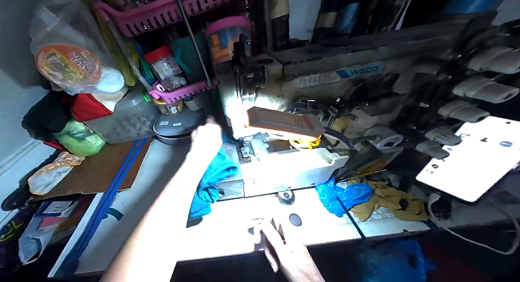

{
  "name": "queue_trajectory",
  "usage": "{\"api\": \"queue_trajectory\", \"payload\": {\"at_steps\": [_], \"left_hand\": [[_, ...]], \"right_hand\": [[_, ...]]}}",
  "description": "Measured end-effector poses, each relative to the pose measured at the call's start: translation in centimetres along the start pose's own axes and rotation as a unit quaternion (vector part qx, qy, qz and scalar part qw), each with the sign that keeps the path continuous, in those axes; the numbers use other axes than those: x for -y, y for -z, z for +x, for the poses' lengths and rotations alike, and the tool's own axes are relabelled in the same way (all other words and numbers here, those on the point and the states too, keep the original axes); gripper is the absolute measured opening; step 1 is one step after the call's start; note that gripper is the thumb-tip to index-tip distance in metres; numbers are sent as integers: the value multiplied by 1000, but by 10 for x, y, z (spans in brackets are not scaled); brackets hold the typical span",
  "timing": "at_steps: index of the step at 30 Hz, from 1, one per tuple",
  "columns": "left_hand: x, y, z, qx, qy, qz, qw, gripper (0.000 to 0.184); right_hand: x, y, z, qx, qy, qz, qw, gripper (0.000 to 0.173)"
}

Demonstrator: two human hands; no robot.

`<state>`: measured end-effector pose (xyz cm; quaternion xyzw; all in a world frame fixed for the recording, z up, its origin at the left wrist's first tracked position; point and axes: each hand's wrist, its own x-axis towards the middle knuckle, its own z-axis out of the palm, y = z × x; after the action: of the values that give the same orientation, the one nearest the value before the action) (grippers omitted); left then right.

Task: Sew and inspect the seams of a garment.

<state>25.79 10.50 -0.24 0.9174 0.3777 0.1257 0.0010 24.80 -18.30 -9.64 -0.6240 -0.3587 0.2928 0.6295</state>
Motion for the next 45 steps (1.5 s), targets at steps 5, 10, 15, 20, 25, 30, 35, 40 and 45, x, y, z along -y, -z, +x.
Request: {"api": "queue_trajectory", "payload": {"at_steps": [5, 10, 15, 20, 25, 30, 35, 40, 45], "left_hand": [[74, 40, -25, 136, 38, -61, 988, 26], [73, 100, -121, 243, -18, -423, 873, 24], [60, 109, -171, 147, -147, -531, 822, 14], [51, 111, -185, 214, -198, -543, 787, 17], [48, 123, -201, 238, -305, -498, 776, 19], [101, 117, -209, 142, -294, -578, 748, 27], [95, 81, -217, 209, -75, -413, 883, 16], [81, 68, -237, 74, -96, -442, 889, 9], [72, 77, -260, -2, -128, -448, 885, 10]], "right_hand": [[-1, 41, -12, -30, 88, -262, 961, 54], [38, 38, 34, -140, 213, -455, 853, 40], [66, 2, 94, -101, 298, -512, 799, 19], [78, -4, 109, -61, 306, -406, 859, 20], [110, 7, 47, 332, 122, -58, 934, 26], [109, 53, 6, 419, 4, -161, 894, 19], [87, 78, 20, 209, 80, -274, 935, 19], [70, 74, 3, 103, 182, -298, 931, 15], [78, 79, -12, 58, 248, -306, 917, 16]]}}
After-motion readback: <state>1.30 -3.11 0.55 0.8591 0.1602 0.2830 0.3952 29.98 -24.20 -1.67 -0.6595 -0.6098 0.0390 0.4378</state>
